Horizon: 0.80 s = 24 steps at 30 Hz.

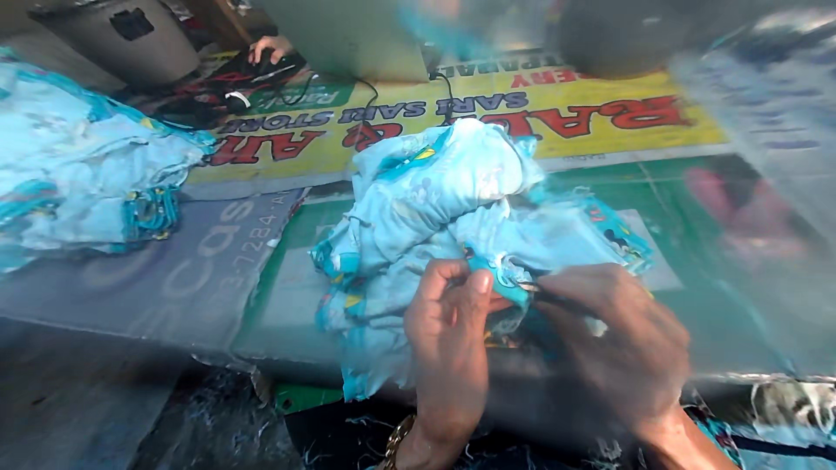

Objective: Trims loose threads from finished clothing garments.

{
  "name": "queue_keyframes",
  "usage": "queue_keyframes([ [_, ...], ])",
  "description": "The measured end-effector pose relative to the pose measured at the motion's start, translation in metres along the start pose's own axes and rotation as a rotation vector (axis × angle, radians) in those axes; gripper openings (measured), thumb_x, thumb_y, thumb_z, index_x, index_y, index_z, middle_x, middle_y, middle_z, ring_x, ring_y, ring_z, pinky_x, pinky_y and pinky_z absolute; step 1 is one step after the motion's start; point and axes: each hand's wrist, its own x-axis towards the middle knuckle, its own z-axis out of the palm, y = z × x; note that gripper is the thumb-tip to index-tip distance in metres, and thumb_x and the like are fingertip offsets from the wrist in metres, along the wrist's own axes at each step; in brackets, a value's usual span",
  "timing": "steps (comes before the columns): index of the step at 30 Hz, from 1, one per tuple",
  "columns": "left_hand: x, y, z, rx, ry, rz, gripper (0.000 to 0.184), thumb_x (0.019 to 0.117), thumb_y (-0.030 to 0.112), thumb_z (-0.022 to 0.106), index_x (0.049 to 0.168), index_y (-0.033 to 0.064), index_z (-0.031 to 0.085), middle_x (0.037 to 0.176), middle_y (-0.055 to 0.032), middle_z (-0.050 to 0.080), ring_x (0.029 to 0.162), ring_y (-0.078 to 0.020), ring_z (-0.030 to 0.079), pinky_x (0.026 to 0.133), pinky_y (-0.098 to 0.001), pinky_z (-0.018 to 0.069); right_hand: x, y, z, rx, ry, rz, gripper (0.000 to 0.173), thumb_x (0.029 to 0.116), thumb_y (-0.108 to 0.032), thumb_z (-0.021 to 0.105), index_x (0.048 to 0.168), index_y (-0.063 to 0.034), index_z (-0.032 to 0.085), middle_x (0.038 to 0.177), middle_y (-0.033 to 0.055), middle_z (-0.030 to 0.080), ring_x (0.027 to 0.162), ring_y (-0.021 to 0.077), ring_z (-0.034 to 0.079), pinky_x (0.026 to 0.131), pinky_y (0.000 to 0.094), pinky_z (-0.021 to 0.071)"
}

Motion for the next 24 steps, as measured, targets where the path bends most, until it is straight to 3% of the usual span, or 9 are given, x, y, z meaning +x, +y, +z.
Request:
queue_keyframes([
  [4, 0.001, 0.000, -0.001, -0.025, 0.026, -0.058, 0.010, 0.1032, 0.006, 0.052, 0.100, 0.0088, 0.060, 0.085, -0.0013, 0.072, 0.076, -0.0104, 0.073, 0.074, -0.0282, 0.0635, -0.003, 0.004, -0.002, 0.335, -0.041, 0.128, 0.019, 0.0977, -0.019, 0.071, 0.111, -0.0053, 0.067, 0.102, 0.0013, 0.069, 0.089, -0.0009, 0.066, 0.076, 0.0125, 0.0566],
  [7, 0.001, 0.000, 0.000, -0.042, 0.037, -0.084, 0.008, 0.1029, 0.006, 0.053, 0.100, 0.0085, 0.060, 0.084, -0.0012, 0.070, 0.076, -0.0088, 0.071, 0.074, -0.0264, 0.0615, 0.000, 0.002, 0.000, 0.288, -0.085, 0.092, 0.028, 0.0951, -0.022, 0.073, 0.117, -0.0093, 0.062, 0.100, 0.0006, 0.066, 0.084, -0.0017, 0.063, 0.072, 0.0116, 0.0544],
  [10, 0.003, 0.001, 0.003, -0.092, 0.040, -0.150, 0.012, 0.1053, 0.007, 0.048, 0.099, 0.0077, 0.058, 0.081, -0.0019, 0.069, 0.074, -0.0084, 0.071, 0.073, -0.0271, 0.0625, 0.008, 0.000, 0.011, 0.016, -0.050, -0.088, 0.010, 0.0985, -0.017, 0.064, 0.103, -0.0104, 0.071, 0.088, 0.0048, 0.068, 0.079, 0.0082, 0.063, 0.066, 0.0182, 0.0478],
  [13, 0.014, 0.006, -0.003, -0.071, 0.064, -0.180, 0.016, 0.1064, 0.008, 0.045, 0.098, 0.0082, 0.059, 0.077, -0.0010, 0.066, 0.067, -0.0064, 0.067, 0.067, -0.0234, 0.0599, 0.008, -0.002, 0.018, -0.078, -0.062, -0.185, 0.012, 0.1030, -0.015, 0.057, 0.100, -0.0111, 0.068, 0.088, 0.0054, 0.070, 0.077, 0.0124, 0.065, 0.064, 0.0235, 0.0483],
  [16, 0.026, 0.014, -0.020, 0.120, -0.001, -0.062, 0.012, 0.1050, 0.014, 0.050, 0.101, 0.0125, 0.062, 0.078, 0.0016, 0.066, 0.072, -0.0069, 0.067, 0.071, -0.0247, 0.0589, -0.006, -0.004, 0.016, -0.112, -0.248, -0.207, 0.015, 0.1037, -0.015, 0.053, 0.098, -0.0113, 0.067, 0.087, 0.0068, 0.070, 0.070, 0.0177, 0.064, 0.056, 0.0301, 0.0471],
  [19, 0.036, 0.023, -0.028, 0.285, -0.086, 0.075, 0.008, 0.1038, 0.014, 0.054, 0.101, 0.0147, 0.061, 0.076, 0.0066, 0.066, 0.071, -0.0036, 0.066, 0.070, -0.0211, 0.0575, -0.017, -0.008, 0.009, -0.106, -0.531, -0.227, 0.023, 0.1021, -0.019, 0.050, 0.085, -0.0126, 0.064, 0.072, 0.0039, 0.059, 0.054, 0.0190, 0.056, 0.043, 0.0334, 0.0407],
  [20, 0.039, 0.024, -0.029, 0.290, -0.099, 0.082, 0.009, 0.1043, 0.013, 0.053, 0.102, 0.0144, 0.061, 0.077, 0.0071, 0.065, 0.072, -0.0033, 0.066, 0.070, -0.0207, 0.0573, -0.019, -0.009, 0.006, -0.037, -0.552, -0.215, 0.026, 0.0998, -0.026, 0.050, 0.079, -0.0145, 0.061, 0.066, 0.0013, 0.056, 0.051, 0.0168, 0.054, 0.042, 0.0321, 0.0389],
  [22, 0.042, 0.024, -0.030, 0.226, -0.108, 0.045, 0.011, 0.1066, 0.013, 0.048, 0.103, 0.0141, 0.058, 0.076, 0.0064, 0.066, 0.069, -0.0044, 0.068, 0.069, -0.0233, 0.0606, -0.016, -0.011, -0.001, 0.161, -0.464, -0.122, 0.036, 0.1039, -0.038, 0.054, 0.079, -0.0134, 0.059, 0.065, 0.0001, 0.055, 0.055, 0.0123, 0.053, 0.049, 0.0274, 0.0398],
  [24, 0.043, 0.023, -0.029, 0.131, -0.085, -0.041, 0.014, 0.1081, 0.014, 0.043, 0.105, 0.0138, 0.057, 0.078, 0.0034, 0.065, 0.067, -0.0066, 0.068, 0.068, -0.0255, 0.0618, -0.003, -0.016, -0.002, 0.255, -0.263, 0.005, 0.027, 0.1042, -0.034, 0.060, 0.094, -0.0081, 0.062, 0.077, 0.0013, 0.063, 0.067, 0.0024, 0.059, 0.060, 0.0153, 0.0483],
])
